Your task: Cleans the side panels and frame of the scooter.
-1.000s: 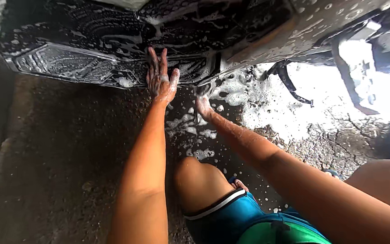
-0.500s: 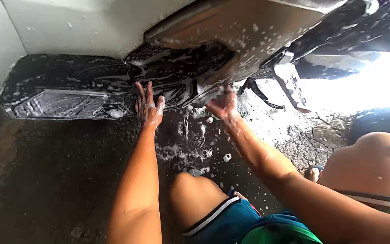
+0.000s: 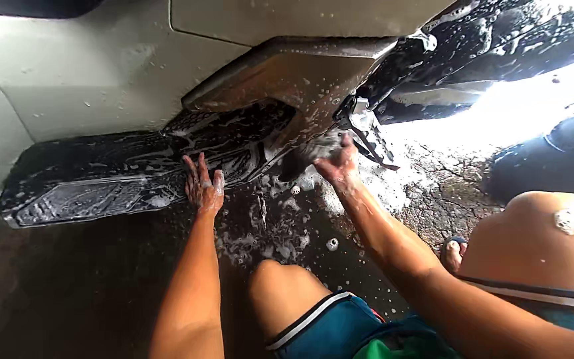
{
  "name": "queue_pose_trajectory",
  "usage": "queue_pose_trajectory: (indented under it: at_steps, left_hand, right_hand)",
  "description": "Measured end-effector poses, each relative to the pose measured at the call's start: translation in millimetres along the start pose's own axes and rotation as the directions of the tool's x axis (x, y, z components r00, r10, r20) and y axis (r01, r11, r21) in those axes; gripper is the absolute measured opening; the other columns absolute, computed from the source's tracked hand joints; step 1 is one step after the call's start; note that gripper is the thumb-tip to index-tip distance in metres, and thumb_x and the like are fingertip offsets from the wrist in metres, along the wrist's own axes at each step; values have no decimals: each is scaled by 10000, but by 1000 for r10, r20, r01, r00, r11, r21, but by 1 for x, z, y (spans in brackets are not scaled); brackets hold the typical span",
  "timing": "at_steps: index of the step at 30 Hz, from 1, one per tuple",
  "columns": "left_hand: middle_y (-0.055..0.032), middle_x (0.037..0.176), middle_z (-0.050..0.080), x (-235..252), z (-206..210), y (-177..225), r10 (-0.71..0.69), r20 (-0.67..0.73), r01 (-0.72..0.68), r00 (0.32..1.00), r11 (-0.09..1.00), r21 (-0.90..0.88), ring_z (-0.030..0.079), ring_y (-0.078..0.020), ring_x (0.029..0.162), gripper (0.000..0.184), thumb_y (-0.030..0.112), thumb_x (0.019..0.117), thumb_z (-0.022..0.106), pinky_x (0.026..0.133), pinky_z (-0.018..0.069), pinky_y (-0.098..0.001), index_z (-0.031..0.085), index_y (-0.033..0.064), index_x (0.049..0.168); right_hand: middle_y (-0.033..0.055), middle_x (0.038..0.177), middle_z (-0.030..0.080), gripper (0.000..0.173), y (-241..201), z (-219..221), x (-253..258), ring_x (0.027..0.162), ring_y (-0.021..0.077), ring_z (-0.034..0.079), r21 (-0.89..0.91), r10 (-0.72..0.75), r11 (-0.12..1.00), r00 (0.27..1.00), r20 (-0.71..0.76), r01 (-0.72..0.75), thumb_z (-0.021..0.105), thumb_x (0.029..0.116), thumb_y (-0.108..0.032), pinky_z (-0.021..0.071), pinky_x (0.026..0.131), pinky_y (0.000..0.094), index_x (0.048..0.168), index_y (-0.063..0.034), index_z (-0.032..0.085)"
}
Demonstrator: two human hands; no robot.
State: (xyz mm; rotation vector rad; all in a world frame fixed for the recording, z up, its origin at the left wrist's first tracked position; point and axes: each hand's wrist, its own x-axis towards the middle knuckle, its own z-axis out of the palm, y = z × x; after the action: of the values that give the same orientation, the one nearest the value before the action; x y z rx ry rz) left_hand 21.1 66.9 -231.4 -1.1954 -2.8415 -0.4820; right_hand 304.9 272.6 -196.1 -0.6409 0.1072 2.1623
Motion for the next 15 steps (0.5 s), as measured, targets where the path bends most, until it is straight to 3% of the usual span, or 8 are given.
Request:
queue_pose_trajectory:
  at_steps: [2,4,6,8,11,13,15]
  left_hand:
    - [-95,1746,0,-1,1,1,3,9,-3,1000,1000,7,173,-333,1585,707,534,1053,320,1227,215,-605,159,227,1669]
    - [-87,1746,-12,-4,-1,2,-5,18,5,1000,1000,-15,161,-330,1588,708,537,1053,325,1231,207,-608,151,237,1670]
    - [-104,1744,-25,-5,-8,7,-6,29,7,1000,999,-37,184,-373,1575,700,507,1060,346,1213,221,-639,155,220,1670]
    - [-122,1741,-40,-5,-12,13,-5,52,8,999,999,-45,182,-395,1571,702,470,1064,357,1206,220,-650,141,191,1671]
    - [-127,1738,-61,-7,-13,11,-20,83,24,996,999,-42,136,-389,1583,705,479,1075,343,1225,190,-635,110,187,1674]
    - [-131,1739,-46,-7,-13,8,-21,72,23,997,1000,-22,148,-384,1583,708,502,1073,331,1228,195,-621,114,199,1674]
    - [-122,1741,-39,-8,-11,9,-21,74,22,997,1000,-12,153,-383,1582,704,510,1070,324,1228,192,-621,116,214,1675]
  right_hand:
    - [52,1042,670,523,6,13,-14,980,206,663,-6,-70,997,994,84,70,332,1024,-614,572,846,484,1188,-174,563]
    - [49,1117,673,589,34,18,-17,1042,205,653,-67,-48,996,987,154,59,274,1028,-649,564,881,492,1259,-190,562]
    - [16,1099,656,625,53,12,-18,1008,164,641,-139,110,986,985,134,-91,225,1010,-704,564,825,438,1259,-228,545]
    - [39,1064,663,673,48,-1,-6,961,182,650,-150,236,964,966,100,-220,207,994,-734,569,778,442,1240,-209,548]
    - [49,946,639,589,10,-1,13,864,186,641,-127,112,985,993,-28,-115,234,1025,-654,566,752,440,1132,-160,537]
    - [66,1052,604,528,-4,3,15,956,193,611,-96,5,995,995,-96,-14,275,1052,-589,549,825,449,1226,-148,507]
    - [55,1046,625,541,5,-1,20,947,189,632,-110,2,994,994,-106,-13,284,1034,-618,560,793,454,1225,-170,518]
